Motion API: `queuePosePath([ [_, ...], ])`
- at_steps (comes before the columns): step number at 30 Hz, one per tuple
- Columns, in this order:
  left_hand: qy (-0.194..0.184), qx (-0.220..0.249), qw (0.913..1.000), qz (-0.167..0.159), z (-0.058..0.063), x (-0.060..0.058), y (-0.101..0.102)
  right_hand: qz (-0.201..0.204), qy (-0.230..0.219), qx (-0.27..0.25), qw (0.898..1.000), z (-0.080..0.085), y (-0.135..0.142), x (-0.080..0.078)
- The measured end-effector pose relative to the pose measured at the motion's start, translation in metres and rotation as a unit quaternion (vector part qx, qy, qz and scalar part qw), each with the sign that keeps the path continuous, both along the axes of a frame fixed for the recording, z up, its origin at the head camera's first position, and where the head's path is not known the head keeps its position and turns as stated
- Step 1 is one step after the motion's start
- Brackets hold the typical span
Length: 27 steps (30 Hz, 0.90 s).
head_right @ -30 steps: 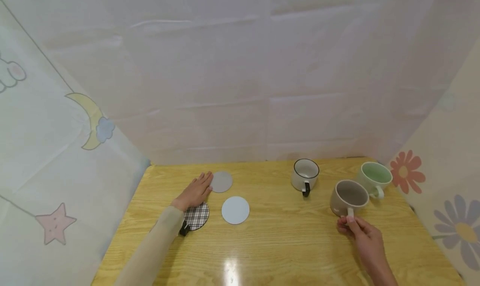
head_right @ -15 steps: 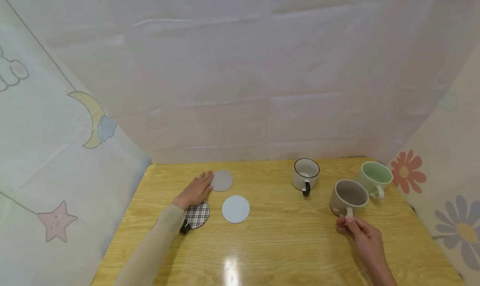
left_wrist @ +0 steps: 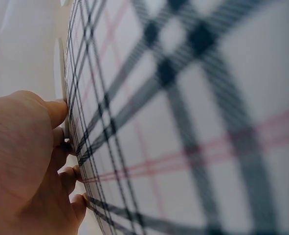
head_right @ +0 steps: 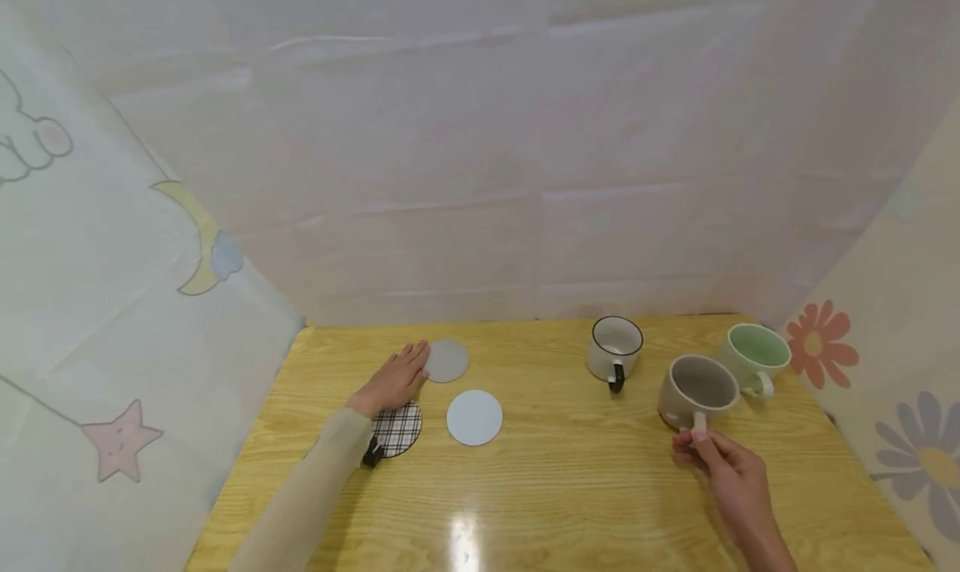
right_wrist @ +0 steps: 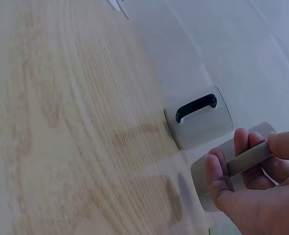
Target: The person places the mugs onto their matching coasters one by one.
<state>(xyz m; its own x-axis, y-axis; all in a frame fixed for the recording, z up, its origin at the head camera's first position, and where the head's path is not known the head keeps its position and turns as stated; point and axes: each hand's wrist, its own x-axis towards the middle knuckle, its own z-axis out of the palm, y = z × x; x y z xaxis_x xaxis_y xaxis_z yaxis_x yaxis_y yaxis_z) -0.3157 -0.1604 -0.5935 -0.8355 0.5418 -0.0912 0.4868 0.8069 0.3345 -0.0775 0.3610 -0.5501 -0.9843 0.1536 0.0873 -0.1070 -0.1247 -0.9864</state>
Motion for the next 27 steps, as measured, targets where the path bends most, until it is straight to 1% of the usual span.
queuePosePath([
  [5,0.003,-0.013,0.9999,0.000,0.002,0.002,0.000,0.008,0.001,0.012,1.000,0.003,-0.002,-0.003],
  [6,0.001,-0.014,0.9999,0.000,0.004,0.002,0.001,0.008,0.002,0.014,1.000,0.004,-0.003,-0.003],
  [8,0.000,-0.016,0.9999,0.002,0.005,0.003,0.001,0.009,0.002,0.014,1.000,0.004,-0.004,-0.004],
  [16,-0.015,-0.012,0.9998,0.008,0.021,0.007,0.006,0.020,0.027,-0.004,0.999,0.010,-0.006,-0.005],
  [23,-0.012,-0.003,0.9999,0.006,0.023,0.007,0.006,0.027,0.035,0.000,0.999,0.018,-0.009,-0.005],
  [27,-0.012,-0.005,0.9999,0.005,0.024,0.008,0.006,0.024,0.038,0.002,0.999,0.022,-0.012,-0.005],
])
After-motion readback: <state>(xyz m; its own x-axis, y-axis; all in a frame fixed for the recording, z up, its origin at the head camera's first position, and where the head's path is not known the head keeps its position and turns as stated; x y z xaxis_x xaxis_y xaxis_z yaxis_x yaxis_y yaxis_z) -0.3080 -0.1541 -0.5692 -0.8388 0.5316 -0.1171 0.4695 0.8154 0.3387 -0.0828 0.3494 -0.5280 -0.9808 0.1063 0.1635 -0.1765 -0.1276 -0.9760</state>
